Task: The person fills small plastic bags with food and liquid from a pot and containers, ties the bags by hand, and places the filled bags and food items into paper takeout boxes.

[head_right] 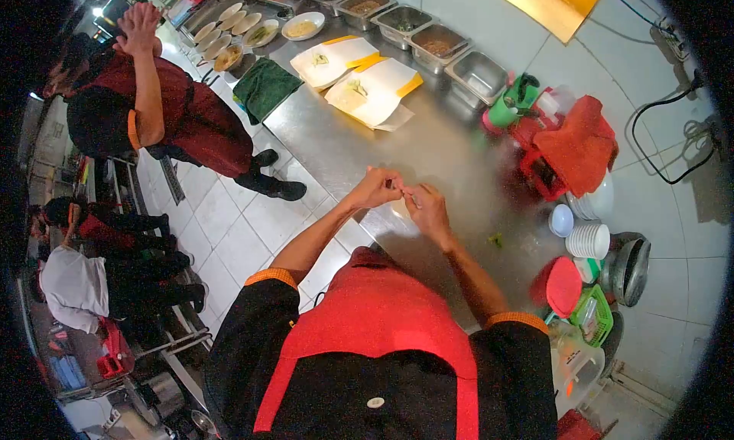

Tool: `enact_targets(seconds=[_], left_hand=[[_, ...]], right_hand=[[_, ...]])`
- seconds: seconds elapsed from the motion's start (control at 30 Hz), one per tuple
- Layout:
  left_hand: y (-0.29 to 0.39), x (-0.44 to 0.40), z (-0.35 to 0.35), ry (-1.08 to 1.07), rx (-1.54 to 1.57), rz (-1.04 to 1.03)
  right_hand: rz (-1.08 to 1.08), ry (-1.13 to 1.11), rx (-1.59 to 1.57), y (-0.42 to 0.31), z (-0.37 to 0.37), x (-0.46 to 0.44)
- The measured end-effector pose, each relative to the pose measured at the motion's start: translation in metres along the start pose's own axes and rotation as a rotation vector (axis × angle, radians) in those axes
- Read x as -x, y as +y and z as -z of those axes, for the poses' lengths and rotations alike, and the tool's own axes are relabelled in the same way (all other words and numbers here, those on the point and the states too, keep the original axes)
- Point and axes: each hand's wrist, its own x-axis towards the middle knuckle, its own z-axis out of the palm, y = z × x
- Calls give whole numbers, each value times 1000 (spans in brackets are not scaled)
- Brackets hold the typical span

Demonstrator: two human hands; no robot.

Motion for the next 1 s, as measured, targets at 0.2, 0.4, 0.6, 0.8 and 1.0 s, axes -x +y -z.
enact_targets(seconds=[0.2,0.4,0.6,0.8,1.0], left_hand=[[-2,4,-10,68,52,22],[21,13,-7,69,-148,24],[33,34,-18,319,-155,-134],[27,34,-17,478,-170,-111],[22,20,46,502,-88,-172]], right_hand=[[292,-35,175,-3,10,2],[143,-2,191,-11,1,1],[1,28,49,-17,3,-5],[-22,-148,127,-46,20,-38],[177,-100,290,-64,-2,-82]])
